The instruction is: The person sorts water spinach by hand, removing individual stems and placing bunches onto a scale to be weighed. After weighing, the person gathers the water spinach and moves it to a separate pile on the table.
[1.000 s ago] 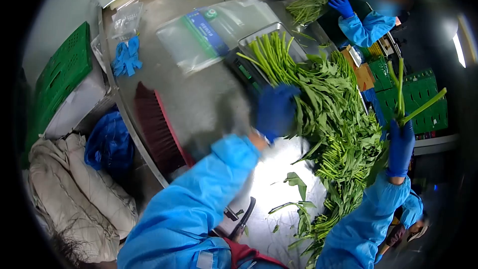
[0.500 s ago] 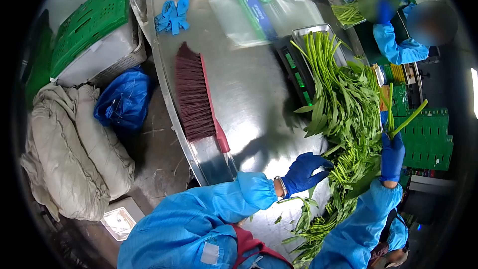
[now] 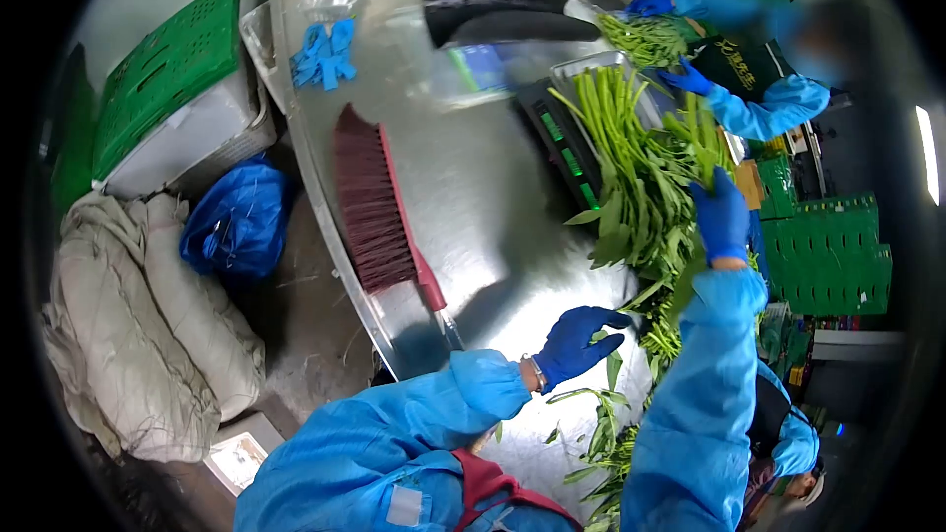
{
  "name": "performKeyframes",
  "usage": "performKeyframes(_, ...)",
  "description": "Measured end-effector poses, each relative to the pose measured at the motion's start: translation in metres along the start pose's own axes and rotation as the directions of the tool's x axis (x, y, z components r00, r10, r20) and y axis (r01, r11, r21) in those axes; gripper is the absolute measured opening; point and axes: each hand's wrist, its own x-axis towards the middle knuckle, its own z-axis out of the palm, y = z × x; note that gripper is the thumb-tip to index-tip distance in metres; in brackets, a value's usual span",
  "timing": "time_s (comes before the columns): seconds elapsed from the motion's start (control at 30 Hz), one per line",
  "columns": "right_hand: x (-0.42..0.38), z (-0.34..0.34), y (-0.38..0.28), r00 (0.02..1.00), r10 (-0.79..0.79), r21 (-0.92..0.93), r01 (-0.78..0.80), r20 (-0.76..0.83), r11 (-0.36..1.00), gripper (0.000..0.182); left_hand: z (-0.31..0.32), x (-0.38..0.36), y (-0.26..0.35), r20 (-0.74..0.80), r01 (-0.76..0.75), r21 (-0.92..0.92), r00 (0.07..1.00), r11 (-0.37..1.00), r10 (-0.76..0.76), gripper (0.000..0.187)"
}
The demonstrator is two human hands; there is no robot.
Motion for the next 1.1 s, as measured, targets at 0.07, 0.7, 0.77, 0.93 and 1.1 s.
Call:
performKeyframes(0.07, 0.019, 0.022, -0.009, 1.000, 0.018, -0.005, -0.018, 0.001, 1.000, 0.042, -0.002, 0.000, 0.001, 0.034, -0.009, -0.016, 0.999, 1.000, 0.009, 0.025)
performKeyframes(0.7, 0.117, 0.074, 0.022, 0.964, 0.216, -0.250, -0.174, 0.155, 0.953, 0.042, -0.040, 0.043, -0.018, -0.111, 0.063, -0.144, 0.991, 0.988, -0.079, 0.024)
performKeyframes(0.77, 0.118, 0.054, 0.035, 0.978, 0.193, -0.245, -0.170, 0.073, 0.954, 0.040, -0.037, 0.050, -0.019, -0.101, 0.075, -0.186, 0.990, 0.980, -0.095, 0.024)
performKeyframes(0.93, 0.121, 0.028, 0.081, 0.980, 0.192, 0.274, -0.171, -0.052, 0.947, 0.030, -0.025, 0.056, -0.024, -0.095, 0.044, -0.267, 0.993, 0.963, -0.072, 0.021)
performKeyframes(1.1, 0.102, -0.014, 0.096, 0.950, 0.310, 0.735, -0.234, 0.034, 0.637, 0.012, -0.020, 0.057, -0.023, -0.064, 0.089, -0.365, 0.991, 0.927, -0.120, 0.020)
